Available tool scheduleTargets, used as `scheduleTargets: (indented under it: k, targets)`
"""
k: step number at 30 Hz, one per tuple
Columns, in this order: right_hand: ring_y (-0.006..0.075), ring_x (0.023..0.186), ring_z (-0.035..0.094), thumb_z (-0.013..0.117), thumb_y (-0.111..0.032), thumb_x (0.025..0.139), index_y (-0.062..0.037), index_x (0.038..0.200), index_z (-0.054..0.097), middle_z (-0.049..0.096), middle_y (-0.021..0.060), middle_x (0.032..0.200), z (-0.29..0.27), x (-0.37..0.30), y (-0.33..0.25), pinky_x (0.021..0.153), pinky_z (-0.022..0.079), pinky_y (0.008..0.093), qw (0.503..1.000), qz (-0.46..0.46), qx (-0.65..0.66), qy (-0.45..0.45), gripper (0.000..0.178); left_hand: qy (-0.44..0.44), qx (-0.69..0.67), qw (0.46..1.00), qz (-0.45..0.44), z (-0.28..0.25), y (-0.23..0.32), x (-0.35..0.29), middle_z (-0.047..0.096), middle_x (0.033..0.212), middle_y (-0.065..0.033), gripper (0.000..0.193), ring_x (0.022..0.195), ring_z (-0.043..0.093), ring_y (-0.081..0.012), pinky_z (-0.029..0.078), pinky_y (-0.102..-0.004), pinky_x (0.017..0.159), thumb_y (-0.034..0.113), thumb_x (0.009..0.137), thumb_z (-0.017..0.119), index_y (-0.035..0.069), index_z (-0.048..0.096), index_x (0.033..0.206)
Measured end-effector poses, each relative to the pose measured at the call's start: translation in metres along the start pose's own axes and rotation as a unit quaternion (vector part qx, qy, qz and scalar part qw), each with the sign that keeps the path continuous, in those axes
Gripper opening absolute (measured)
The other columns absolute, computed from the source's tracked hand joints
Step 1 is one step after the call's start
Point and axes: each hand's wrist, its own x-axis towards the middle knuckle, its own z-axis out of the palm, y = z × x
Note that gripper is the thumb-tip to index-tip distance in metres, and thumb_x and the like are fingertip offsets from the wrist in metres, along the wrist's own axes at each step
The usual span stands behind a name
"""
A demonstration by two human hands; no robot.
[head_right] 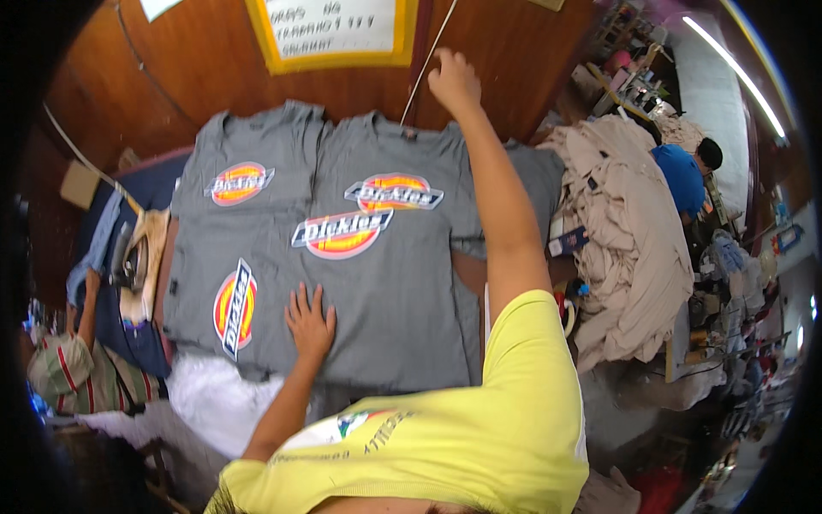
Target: The person picks up several grey shirts from a table, turns them over, and uses shears to cut loose threads from the neckline and seams before smoothing the fabric by hand and stacking them.
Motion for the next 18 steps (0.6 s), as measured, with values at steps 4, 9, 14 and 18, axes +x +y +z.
scheduleTargets:
  k: [4,9,14,18]
  targets:
    - [0.0331,0.080,0.057,0.054,-0.020,0.080,-0.0021,0.088,0.057,0.060,0.0177,0.086,0.023,-0.207,0.003,0.069,0.045,0.0396,0.972,-0.014,0.125,-0.201,0.021,0.029,-0.072,0.994,-0.078,0.014,-0.059,0.011,0.042,0.125,-0.0155,0.045,0.116,0.037,-0.0343,0.028,-0.0486,0.095,0.031,0.082,0.055,0.015,0.046,0.123]
    - [0.0249,0.089,0.056,0.064,-0.021,0.075,-0.0067,0.104,0.055,0.055,0.0109,0.101,-0.011,-0.418,0.012,0.078,0.045,0.0355,0.918,0.180,0.122,-0.332,0.033,0.080,-0.049,0.981,-0.169,0.013,-0.148,0.029,0.052,0.111,-0.0164,0.044,0.103,0.047,-0.0333,0.036,-0.0423,0.089,0.030,0.082,0.057,0.005,0.050,0.117]
    - [0.0291,0.097,0.054,0.064,-0.023,0.076,-0.0076,0.118,0.045,0.051,0.0170,0.106,-0.033,-0.466,-0.004,0.083,0.043,0.0404,0.935,0.250,0.052,-0.247,0.048,-0.078,-0.231,0.945,-0.220,0.016,-0.168,0.045,0.059,0.096,-0.0164,0.043,0.089,0.057,-0.0268,0.043,-0.0335,0.080,0.031,0.080,0.061,-0.003,0.055,0.106]
    - [0.0318,0.097,0.054,0.063,-0.027,0.077,-0.0046,0.127,0.039,0.051,0.0203,0.110,0.010,-0.435,0.024,0.085,0.042,0.0399,0.946,0.281,0.109,-0.115,0.060,-0.009,-0.372,0.896,-0.243,0.036,-0.171,0.069,0.056,0.108,-0.0169,0.058,0.100,0.054,-0.0235,0.041,-0.0317,0.085,0.031,0.078,0.066,-0.005,0.045,0.118]
